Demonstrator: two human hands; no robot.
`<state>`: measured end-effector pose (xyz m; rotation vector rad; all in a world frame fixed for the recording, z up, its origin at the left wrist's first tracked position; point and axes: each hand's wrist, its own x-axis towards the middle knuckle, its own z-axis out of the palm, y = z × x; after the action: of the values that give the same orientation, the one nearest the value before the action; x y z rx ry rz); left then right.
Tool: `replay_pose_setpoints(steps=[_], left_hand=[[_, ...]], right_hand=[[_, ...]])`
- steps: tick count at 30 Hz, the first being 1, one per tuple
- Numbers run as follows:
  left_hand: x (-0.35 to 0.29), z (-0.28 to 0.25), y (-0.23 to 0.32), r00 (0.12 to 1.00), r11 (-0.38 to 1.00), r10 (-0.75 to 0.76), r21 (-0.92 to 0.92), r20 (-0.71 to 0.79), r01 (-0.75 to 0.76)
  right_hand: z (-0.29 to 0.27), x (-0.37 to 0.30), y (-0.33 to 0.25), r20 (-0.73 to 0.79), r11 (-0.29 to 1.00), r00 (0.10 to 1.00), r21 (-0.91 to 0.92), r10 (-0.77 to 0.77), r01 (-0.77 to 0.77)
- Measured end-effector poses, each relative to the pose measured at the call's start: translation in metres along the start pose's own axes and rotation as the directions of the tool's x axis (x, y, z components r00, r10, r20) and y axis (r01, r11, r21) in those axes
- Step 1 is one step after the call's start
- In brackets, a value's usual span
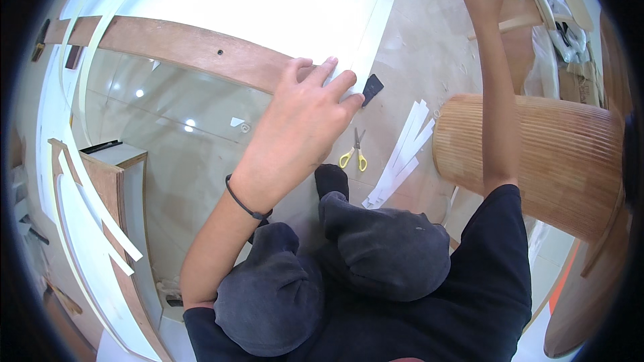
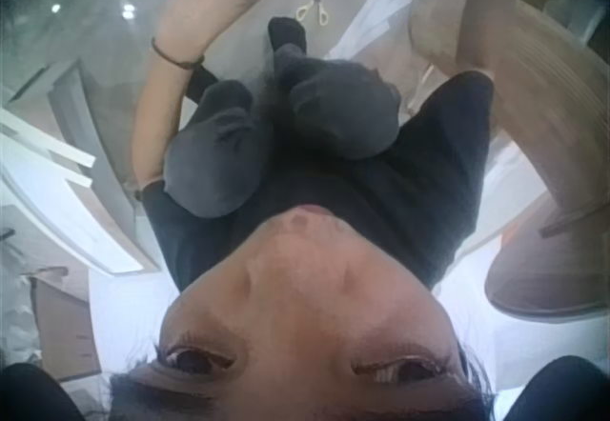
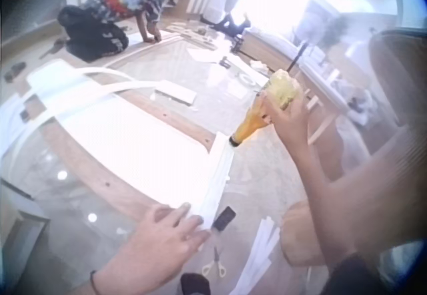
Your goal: The person applies glue to white plastic strips and attaches them to the edges of a wooden board. They measure, cut, and fit the strips along the board's perimeter, repeating the process for multiple sections.
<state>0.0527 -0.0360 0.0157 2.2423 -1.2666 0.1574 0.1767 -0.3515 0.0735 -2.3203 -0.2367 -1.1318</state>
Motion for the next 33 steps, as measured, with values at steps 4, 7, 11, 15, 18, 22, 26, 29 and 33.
replay_pose_setpoints(steps=[4,7,11,15,18,22,26,29,33], left_hand=[[0.001,0.001,0.001,1.000,1.000,-0.005,-0.002,-0.007,0.005],[0.000,0.000,0.001,1.000,1.000,0.001,-0.011,-0.012,-0.001],[-0.001,-0.001,0.001,1.000,1.000,-0.004,-0.009,-0.009,0.004],[0.000,0.000,0.000,1.000,1.000,0.007,0.006,0.011,-0.007],[0.000,0.002,0.000,1.000,1.000,0.009,-0.017,-0.019,-0.009],[-0.002,0.002,-0.001,1.000,1.000,0.004,0.012,-0.010,-0.004],[-0.002,0.003,-0.002,0.999,1.000,0.007,0.003,-0.032,-0.007],[-0.004,0.005,-0.002,0.996,1.000,0.015,-0.006,-0.082,-0.016],[-0.004,0.007,-0.002,0.997,1.000,0.005,-0.014,-0.080,-0.006]], right_hand=[[0.021,0.010,-0.006,0.027,0.999,1.000,0.040,0.009,-0.010],[0.025,0.014,-0.018,0.012,1.000,1.000,-0.029,0.006,-0.006],[0.006,0.010,-0.026,0.095,0.983,0.991,-0.148,-0.093,0.107],[-0.002,0.005,-0.023,0.078,0.987,0.994,-0.137,-0.075,0.086],[0.009,0.004,-0.030,0.045,0.993,0.992,-0.023,-0.119,0.120],[0.008,-0.014,-0.062,0.106,0.997,0.993,-0.050,-0.047,0.052],[-0.001,-0.035,-0.081,0.182,0.976,0.969,0.167,-0.169,0.139],[0.006,-0.029,-0.061,0.112,0.986,0.986,0.121,-0.125,0.112],[0.014,0.000,-0.006,0.175,0.946,0.976,0.272,0.133,-0.178]])
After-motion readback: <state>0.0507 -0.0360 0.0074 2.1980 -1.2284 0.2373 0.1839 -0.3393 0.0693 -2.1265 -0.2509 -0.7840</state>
